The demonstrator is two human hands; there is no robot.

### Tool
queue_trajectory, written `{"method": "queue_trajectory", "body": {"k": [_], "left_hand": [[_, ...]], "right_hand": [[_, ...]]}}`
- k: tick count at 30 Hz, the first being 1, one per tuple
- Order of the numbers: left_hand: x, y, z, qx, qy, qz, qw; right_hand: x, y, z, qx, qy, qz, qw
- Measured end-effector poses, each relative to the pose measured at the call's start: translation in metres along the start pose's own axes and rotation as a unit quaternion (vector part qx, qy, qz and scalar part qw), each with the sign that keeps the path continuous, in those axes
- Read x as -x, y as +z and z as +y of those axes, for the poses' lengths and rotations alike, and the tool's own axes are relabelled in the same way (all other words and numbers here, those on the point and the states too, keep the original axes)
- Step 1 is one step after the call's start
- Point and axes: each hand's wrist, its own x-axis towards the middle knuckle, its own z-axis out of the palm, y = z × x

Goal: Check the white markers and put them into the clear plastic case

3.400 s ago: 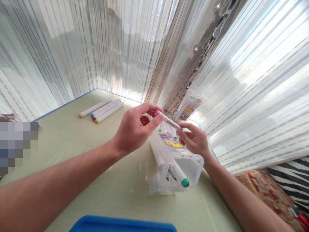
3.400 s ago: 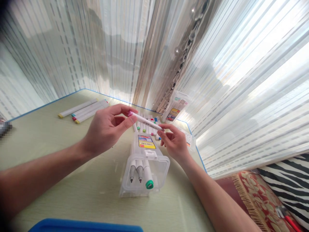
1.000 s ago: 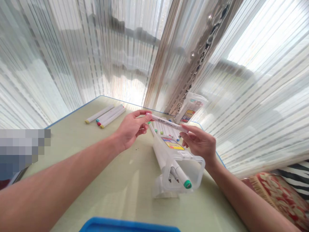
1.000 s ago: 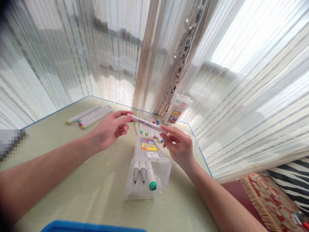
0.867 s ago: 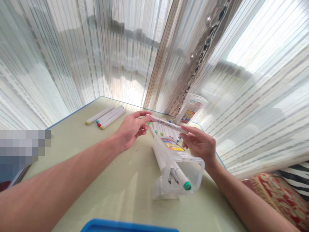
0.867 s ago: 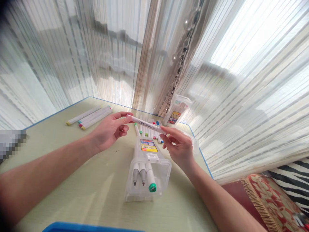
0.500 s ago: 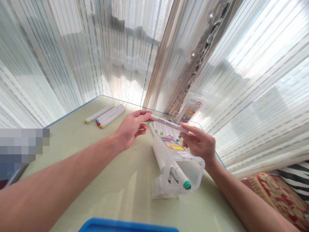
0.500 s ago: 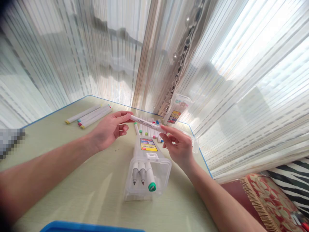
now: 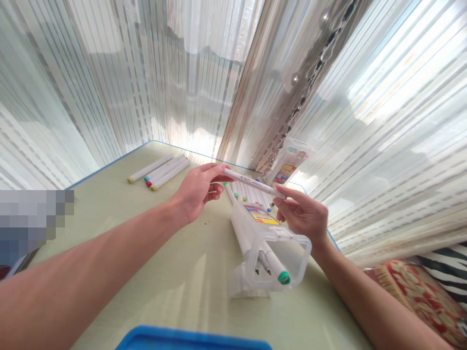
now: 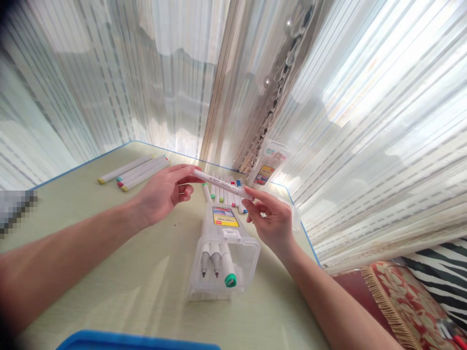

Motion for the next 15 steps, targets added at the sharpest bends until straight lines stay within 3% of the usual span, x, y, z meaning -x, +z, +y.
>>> {"method": "queue_trajectory", "body": {"k": [15], "left_hand": [[-0.0018, -0.0029, -0.0007, -0.017, -0.024, -0.001, 1.0]], "right_hand": [[-0.001, -0.0014, -0.0006, 0.001, 0.017, 0.01, 1.0]]}}
